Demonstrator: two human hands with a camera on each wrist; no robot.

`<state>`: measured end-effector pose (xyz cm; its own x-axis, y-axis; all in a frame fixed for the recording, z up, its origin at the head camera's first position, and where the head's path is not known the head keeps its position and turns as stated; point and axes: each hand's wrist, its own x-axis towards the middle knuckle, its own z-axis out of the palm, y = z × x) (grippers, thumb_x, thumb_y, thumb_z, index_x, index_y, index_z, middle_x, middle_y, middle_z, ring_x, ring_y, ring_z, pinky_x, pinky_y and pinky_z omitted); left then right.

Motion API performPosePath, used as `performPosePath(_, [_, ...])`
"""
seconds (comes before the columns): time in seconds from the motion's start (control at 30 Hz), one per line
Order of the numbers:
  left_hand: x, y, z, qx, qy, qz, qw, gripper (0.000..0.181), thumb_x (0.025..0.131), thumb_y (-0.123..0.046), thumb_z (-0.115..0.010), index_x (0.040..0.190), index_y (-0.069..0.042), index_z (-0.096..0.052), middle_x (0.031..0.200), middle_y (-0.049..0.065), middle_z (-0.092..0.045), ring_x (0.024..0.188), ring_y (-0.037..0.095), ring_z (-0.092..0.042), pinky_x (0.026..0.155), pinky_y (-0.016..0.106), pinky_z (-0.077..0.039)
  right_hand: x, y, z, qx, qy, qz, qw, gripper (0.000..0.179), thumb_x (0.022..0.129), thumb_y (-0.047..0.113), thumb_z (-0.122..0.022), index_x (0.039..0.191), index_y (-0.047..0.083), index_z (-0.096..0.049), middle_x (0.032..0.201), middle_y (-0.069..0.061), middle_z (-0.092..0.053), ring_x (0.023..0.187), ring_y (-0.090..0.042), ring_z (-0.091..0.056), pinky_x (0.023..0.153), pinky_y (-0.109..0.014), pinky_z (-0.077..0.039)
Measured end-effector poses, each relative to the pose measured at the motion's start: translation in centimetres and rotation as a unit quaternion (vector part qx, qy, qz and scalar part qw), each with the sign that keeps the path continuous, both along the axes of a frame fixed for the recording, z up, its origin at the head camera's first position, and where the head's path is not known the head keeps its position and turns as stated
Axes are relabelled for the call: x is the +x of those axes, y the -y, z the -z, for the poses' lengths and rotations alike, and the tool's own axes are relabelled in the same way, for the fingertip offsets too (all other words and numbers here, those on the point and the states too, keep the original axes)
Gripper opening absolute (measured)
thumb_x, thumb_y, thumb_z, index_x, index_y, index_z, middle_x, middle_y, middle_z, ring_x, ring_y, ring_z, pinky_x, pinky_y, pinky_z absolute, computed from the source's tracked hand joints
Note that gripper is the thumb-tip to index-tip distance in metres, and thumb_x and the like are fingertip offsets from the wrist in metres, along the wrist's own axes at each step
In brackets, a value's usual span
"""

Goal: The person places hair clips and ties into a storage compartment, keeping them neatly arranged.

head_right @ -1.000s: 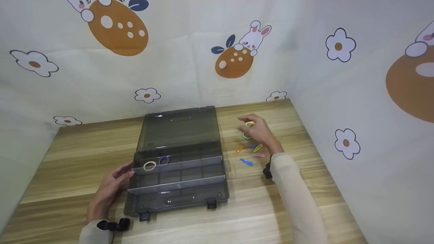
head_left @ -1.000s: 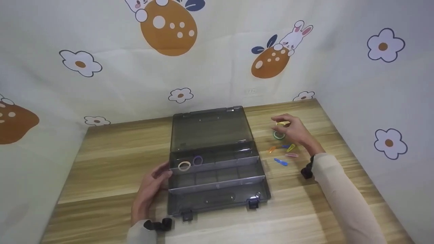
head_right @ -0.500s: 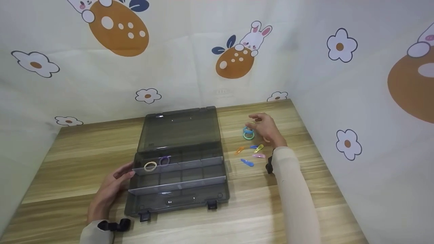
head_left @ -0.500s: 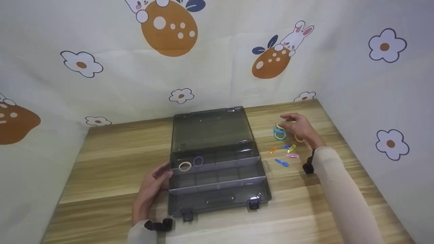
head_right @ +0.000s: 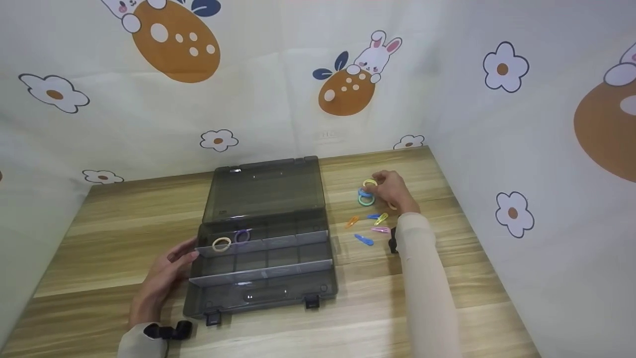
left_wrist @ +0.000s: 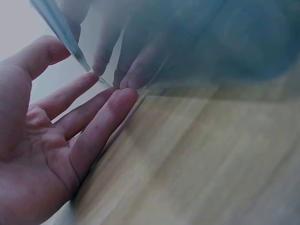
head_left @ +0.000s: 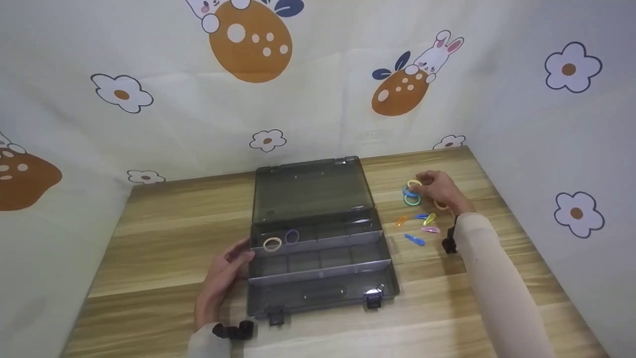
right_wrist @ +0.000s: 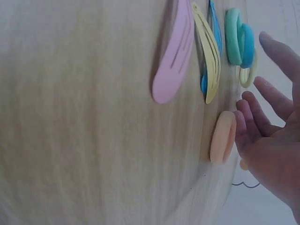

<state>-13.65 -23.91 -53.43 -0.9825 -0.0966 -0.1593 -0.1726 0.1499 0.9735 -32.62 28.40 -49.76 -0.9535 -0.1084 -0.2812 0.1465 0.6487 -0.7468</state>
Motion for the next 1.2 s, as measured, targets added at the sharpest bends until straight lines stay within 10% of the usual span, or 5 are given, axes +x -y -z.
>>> performPosePath(0.4, [0.05,0.22,0.16,-0.01,0.028,0.001,0.9995,0.052,0.094,-0.019,-0.07,0.141,-0.004,-0.056,0.144,0.015,-0.058,0.136,0.025,-0.053,0.099,0.008,-0.039,-0.1,0.22,0.44,0.041,-0.033,-0.021,0.9984,0.05,0.092,0.025,-0.073,0.131,-0.005,-0.06,0.124,-0.022,-0.064,0.105,-0.024,-0.058,0.083,-0.023,-0.045])
performPosePath(0.9, [-0.08,0.16,0.19,-0.015,0.027,-0.011,0.9995,0.05,0.093,-0.018,-0.071,0.139,-0.003,-0.058,0.142,0.015,-0.061,0.129,0.022,-0.058,0.11,0.023,-0.04,-0.26,0.59,-0.08,0.053,0.013,-0.001,0.9985,0.055,0.092,0.027,-0.072,0.135,-0.003,-0.054,0.124,-0.019,-0.056,0.104,-0.024,-0.052,0.08,-0.026,-0.044])
performPosePath(1.2, [-0.02,0.14,0.02,-0.002,0.018,0.002,0.9998,0.051,0.094,-0.017,-0.069,0.141,-0.002,-0.054,0.144,0.017,-0.058,0.135,0.024,-0.053,0.101,0.009,-0.039,-0.28,0.9,-0.25,0.025,-0.002,0.011,0.9996,0.052,0.093,0.025,-0.07,0.133,-0.004,-0.052,0.131,-0.022,-0.053,0.113,-0.03,-0.052,0.097,-0.039,-0.047])
